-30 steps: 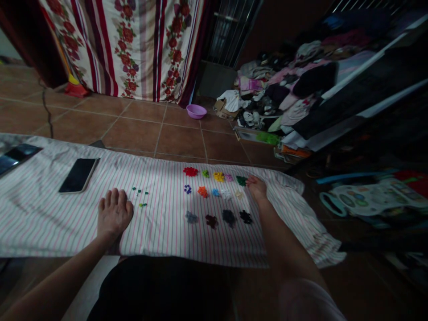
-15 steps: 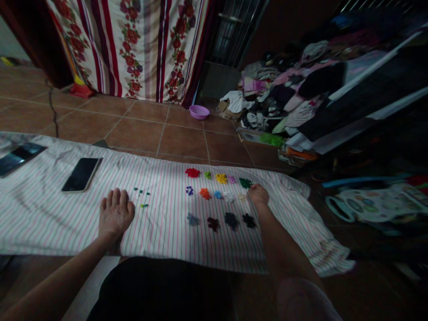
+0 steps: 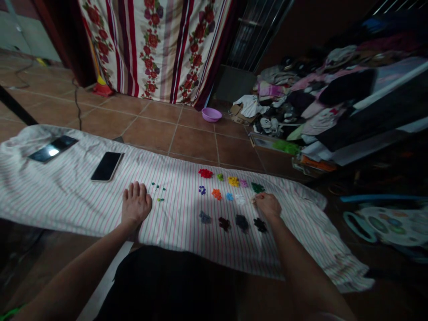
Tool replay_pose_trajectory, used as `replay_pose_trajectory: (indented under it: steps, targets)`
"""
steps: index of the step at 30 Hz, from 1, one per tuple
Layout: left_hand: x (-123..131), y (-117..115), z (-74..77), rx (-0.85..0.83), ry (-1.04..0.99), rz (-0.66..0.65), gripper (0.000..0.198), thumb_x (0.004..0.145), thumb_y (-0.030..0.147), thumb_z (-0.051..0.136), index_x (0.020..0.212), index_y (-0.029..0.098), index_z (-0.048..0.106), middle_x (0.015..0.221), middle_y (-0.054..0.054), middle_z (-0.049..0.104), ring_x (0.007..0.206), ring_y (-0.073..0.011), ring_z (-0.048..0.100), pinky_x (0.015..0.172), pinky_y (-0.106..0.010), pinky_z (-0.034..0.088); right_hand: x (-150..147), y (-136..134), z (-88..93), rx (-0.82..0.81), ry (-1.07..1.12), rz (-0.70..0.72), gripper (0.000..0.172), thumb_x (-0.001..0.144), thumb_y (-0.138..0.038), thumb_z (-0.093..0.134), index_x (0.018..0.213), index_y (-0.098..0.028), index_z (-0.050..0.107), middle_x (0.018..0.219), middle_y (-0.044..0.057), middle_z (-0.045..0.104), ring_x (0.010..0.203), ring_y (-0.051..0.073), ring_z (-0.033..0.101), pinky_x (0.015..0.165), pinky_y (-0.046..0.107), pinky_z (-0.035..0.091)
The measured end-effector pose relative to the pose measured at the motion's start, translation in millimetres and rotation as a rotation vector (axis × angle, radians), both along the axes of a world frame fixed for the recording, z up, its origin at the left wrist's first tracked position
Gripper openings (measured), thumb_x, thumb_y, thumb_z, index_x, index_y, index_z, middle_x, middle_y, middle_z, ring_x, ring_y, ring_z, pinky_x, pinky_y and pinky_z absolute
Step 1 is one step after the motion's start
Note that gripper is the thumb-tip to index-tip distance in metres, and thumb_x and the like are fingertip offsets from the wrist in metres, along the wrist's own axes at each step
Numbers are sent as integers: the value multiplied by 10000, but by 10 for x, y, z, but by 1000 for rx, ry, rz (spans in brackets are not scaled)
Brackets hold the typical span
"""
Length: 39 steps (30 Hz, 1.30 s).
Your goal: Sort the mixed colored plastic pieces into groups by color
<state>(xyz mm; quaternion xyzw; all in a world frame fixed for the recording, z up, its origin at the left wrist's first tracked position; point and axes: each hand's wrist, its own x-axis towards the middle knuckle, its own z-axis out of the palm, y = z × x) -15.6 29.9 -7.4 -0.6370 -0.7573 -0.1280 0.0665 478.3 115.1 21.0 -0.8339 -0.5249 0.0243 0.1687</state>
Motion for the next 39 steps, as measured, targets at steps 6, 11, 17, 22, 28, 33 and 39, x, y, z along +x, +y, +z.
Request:
replay_pose_trajectory:
  steps: [6, 11, 17, 22, 28, 33, 39]
  targets:
    - [-5, 0, 16, -5, -6, 0, 578, 878, 329, 322, 1346, 31, 486, 1438, -243, 443, 1387, -371, 348, 1119, -532, 263, -731, -11, 176, -38, -137, 210, 307, 794, -169, 472, 902, -207, 757, 948, 84, 680, 838, 201, 620, 742, 288, 444]
    - [-15, -2, -27, 31, -19, -7, 570, 886, 318, 323, 1347, 23, 482, 1438, -254, 436, 1392, -376, 340, 1122, -539, 255, -1606, -31, 23, 113, 38, 573, 311, 804, -136, 437, 867, -211, 732, 907, 48, 685, 888, 178, 605, 842, 271, 454]
    - [-6, 1, -38, 44, -27, 0, 567, 879, 310, 341, 1344, 19, 483, 1438, -254, 437, 1384, -378, 356, 1122, -544, 266, -2798, -99, -451, 228, 314, 875, 345, 782, -58, 418, 874, -203, 717, 865, 51, 678, 863, 178, 614, 827, 291, 489]
    - [-4, 15, -39, 50, -26, -1, 553, 879, 304, 353, 1333, 20, 494, 1429, -259, 446, 1382, -381, 360, 1117, -553, 275, -3564, -51, -551, 289, 365, 735, 313, 846, -72, 415, 948, -172, 693, 937, 87, 654, 947, 197, 589, 893, 322, 463]
    - [-25, 22, -83, 70, -43, -8, 538, 886, 304, 360, 1329, 31, 498, 1427, -253, 451, 1382, -378, 361, 1119, -549, 274, -3979, -120, -428, 199, 304, 900, 126, 880, -232, 591, 976, -237, 672, 1021, 40, 670, 1012, 197, 551, 947, 351, 397]
    - [-23, 19, -62, 70, -50, -16, 536, 887, 304, 364, 1321, 18, 498, 1428, -274, 437, 1385, -382, 354, 1114, -558, 272, -3800, -272, -390, 203, 253, 1117, 114, 911, -175, 539, 865, -213, 636, 915, 32, 653, 937, 182, 541, 906, 330, 402]
    - [-6, 9, -28, 79, -93, -13, 540, 887, 298, 350, 1323, 16, 497, 1426, -259, 450, 1400, -371, 335, 1123, -556, 261, -3551, -417, -450, 297, 317, 1081, 107, 898, -180, 536, 931, -203, 635, 947, 48, 646, 955, 199, 544, 894, 350, 419]
